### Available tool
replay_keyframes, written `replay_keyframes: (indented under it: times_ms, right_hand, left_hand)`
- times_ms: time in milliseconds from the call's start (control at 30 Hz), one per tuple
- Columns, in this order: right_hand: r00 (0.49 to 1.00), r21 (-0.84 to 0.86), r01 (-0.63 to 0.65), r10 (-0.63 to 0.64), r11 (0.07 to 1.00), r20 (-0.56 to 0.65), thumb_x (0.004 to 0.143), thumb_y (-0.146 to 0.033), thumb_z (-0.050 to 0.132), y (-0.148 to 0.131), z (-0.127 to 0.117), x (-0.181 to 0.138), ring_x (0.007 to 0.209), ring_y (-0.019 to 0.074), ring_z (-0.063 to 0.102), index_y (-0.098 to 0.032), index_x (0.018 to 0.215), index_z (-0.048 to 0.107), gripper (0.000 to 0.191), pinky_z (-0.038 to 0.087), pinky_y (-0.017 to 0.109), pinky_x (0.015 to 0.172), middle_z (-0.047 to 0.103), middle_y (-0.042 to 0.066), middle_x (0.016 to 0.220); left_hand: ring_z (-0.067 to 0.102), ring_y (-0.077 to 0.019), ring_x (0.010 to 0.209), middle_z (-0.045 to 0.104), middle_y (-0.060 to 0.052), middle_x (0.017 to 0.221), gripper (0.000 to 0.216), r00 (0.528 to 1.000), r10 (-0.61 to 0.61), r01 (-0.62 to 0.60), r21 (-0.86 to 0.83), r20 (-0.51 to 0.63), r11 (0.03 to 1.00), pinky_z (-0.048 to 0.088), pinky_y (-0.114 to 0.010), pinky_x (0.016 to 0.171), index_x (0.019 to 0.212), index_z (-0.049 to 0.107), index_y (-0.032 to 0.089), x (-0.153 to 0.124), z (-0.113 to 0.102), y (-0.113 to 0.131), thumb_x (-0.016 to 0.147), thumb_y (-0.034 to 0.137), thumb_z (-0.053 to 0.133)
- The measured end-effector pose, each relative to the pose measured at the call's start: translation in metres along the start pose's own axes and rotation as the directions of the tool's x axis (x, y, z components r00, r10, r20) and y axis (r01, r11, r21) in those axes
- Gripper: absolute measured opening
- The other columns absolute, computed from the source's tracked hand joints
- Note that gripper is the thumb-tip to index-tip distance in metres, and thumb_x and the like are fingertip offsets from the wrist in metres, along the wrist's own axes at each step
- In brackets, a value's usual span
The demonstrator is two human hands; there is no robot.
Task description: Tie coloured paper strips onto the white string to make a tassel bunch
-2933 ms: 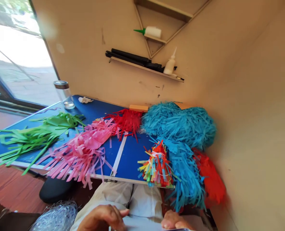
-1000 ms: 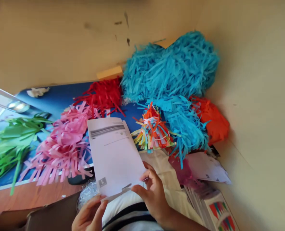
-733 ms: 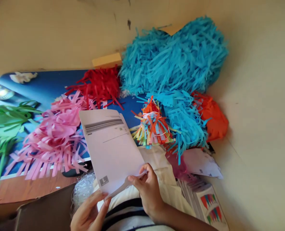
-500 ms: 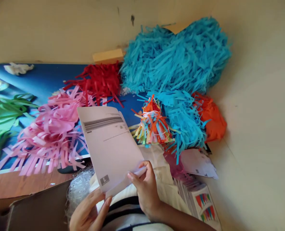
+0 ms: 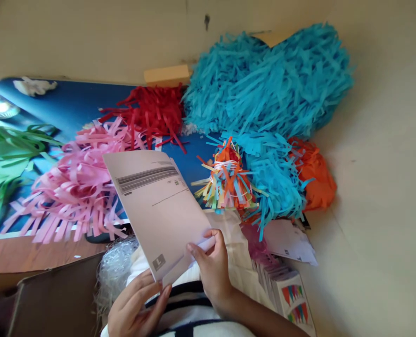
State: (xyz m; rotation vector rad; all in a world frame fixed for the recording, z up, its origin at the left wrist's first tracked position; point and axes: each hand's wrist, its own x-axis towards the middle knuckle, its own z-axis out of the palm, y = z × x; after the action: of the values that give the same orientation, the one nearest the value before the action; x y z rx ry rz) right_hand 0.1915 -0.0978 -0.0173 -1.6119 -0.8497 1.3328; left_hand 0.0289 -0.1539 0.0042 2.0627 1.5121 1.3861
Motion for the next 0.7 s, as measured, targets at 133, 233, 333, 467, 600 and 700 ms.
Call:
replay_keyframes:
  times_ms: [133,233,333,467,600,700]
  right_hand:
    - [1.0,-0.102,-0.01,0.012,0.995,0.018,0.07,-0.044,0.078,0.0,-0.001,-0.001,0.067,0.0161,0.055,-0.023,0.096,0.048,0.045,0.047,0.026,0.062,0.057,-0.004,0.075]
    - [1.0,-0.157,0.025,-0.026,0.987,-0.001,0.071,-0.046,0.076,-0.002,-0.001,-0.002,0.068,0.0166,0.055,-0.023,0.095,0.048,0.043,0.047,0.027,0.063,0.057,-0.004,0.076]
    - [0.998,-0.22,0.061,-0.065,0.974,-0.013,0.071,-0.044,0.075,-0.002,-0.001,-0.003,0.068,0.017,0.056,-0.022,0.094,0.05,0.04,0.047,0.027,0.063,0.058,-0.003,0.077]
    - [0.997,-0.251,0.071,-0.076,0.965,-0.014,0.069,-0.045,0.076,-0.003,0.0,-0.004,0.068,0.0182,0.058,-0.022,0.092,0.05,0.042,0.048,0.028,0.063,0.061,-0.001,0.079]
    - [0.996,-0.208,0.073,-0.081,0.975,-0.028,0.066,-0.049,0.078,0.001,0.0,-0.003,0.071,0.0195,0.061,-0.021,0.093,0.049,0.048,0.05,0.03,0.065,0.063,0.0,0.081]
    - [0.993,-0.202,0.105,-0.115,0.974,-0.037,0.066,-0.049,0.079,0.006,-0.002,-0.003,0.073,0.0195,0.062,-0.021,0.092,0.05,0.049,0.051,0.03,0.067,0.062,0.0,0.081]
  left_hand:
    - [0.072,-0.0179,0.079,0.074,-0.005,0.082,0.028,0.994,-0.106,0.103,-0.083,-0.033,0.991,0.059,-0.024,0.077,0.092,0.063,0.019,-0.01,0.006,0.002,0.071,0.003,0.07]
    - [0.072,-0.0161,0.077,0.073,-0.001,0.084,0.043,0.885,-0.452,0.383,-0.372,-0.117,0.846,0.059,-0.024,0.074,0.11,0.056,0.025,-0.021,0.018,0.003,0.073,0.009,0.072]
    - [0.072,-0.02,0.087,0.074,-0.005,0.097,0.056,0.717,-0.694,0.59,-0.586,0.064,0.555,0.06,-0.029,0.076,0.125,0.049,0.025,-0.023,0.029,0.003,0.075,0.023,0.074]
    - [0.069,-0.0259,0.101,0.073,-0.01,0.111,0.035,0.667,-0.697,0.713,-0.497,0.263,0.495,0.057,-0.036,0.086,0.113,0.063,0.019,-0.019,0.033,0.0,0.082,0.035,0.067]
    - [0.071,-0.0259,0.095,0.076,-0.009,0.103,0.027,0.707,-0.652,0.696,-0.433,0.275,0.573,0.057,-0.037,0.086,0.104,0.069,0.018,-0.018,0.033,-0.001,0.086,0.036,0.059]
    - [0.072,-0.0254,0.09,0.077,-0.008,0.1,0.028,0.695,-0.674,0.704,-0.426,0.25,0.568,0.059,-0.036,0.081,0.101,0.07,0.017,-0.015,0.034,0.003,0.085,0.037,0.061]
